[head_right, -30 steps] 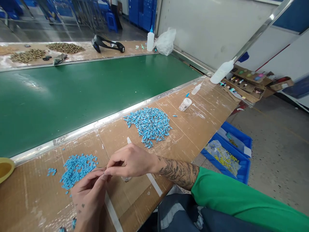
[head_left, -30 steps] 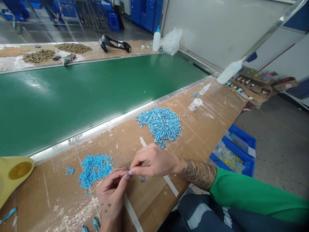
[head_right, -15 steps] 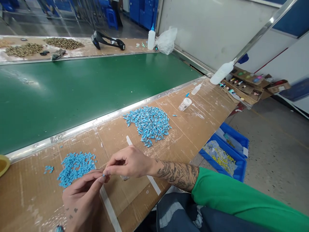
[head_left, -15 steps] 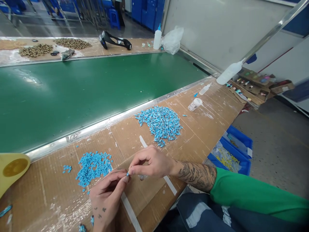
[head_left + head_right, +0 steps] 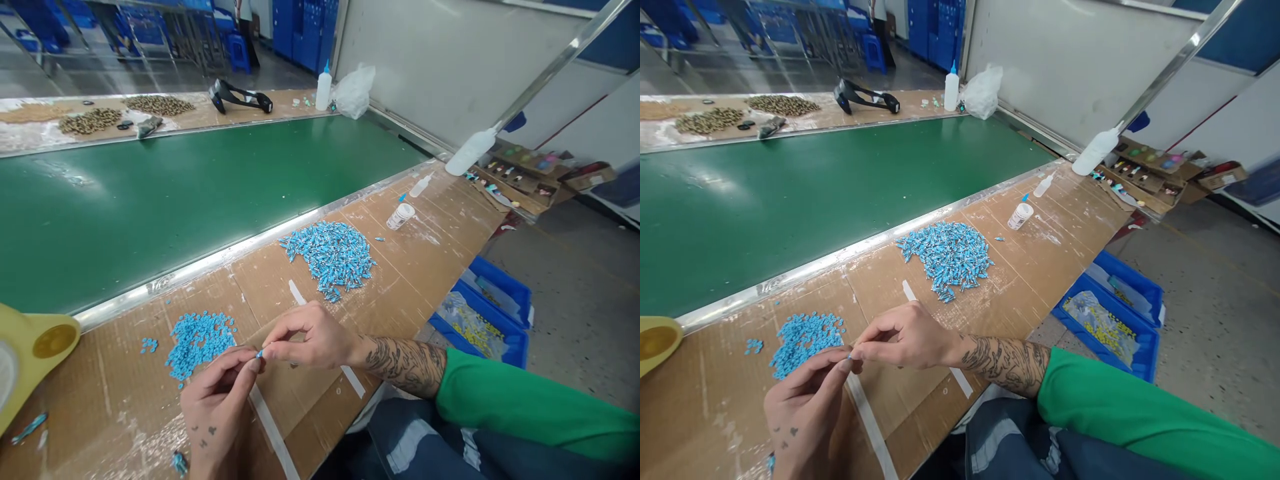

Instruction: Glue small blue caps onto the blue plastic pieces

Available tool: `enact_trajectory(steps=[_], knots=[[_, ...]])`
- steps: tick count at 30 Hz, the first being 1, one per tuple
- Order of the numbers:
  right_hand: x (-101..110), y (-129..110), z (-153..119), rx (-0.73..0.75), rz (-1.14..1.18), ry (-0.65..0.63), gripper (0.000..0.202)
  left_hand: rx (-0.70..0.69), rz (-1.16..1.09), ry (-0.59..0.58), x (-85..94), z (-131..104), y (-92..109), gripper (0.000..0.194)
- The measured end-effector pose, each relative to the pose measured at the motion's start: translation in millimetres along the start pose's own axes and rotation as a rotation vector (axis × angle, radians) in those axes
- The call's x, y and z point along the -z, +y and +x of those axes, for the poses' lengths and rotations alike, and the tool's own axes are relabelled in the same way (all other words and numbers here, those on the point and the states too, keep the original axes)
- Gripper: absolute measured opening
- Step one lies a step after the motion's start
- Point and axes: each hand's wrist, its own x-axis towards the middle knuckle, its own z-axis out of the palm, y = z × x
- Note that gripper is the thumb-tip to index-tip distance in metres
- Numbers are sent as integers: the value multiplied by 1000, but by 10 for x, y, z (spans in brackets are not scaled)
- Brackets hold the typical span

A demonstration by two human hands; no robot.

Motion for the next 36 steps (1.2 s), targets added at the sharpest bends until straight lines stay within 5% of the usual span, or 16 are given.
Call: enact_trajectory(steps=[6,11,15,19,24,30,36], knots=[[-207,-117,-112,74,-66,-2,22,73,-133,267,366,-121,150,9],[-786,85,-227,245,-267,-183,24,31,-95,543,730,-210,222,7],[-1241,327,-229,348,-581,-251,30,54,75,599,850,-284,215,12],[-1394,450,-222,411,-622,-278,29,93,192,561,823,-319,145,18],[-1118,367,-315,515,-550,-303,32,139,382,460,831,-252,62,21],[-247,120,-225,459,-364,-122,24,68,1023,-21,834,-18,34,24],[415,304,26,316,-344,111,21,-34,1179,-175,623,188,48,26]])
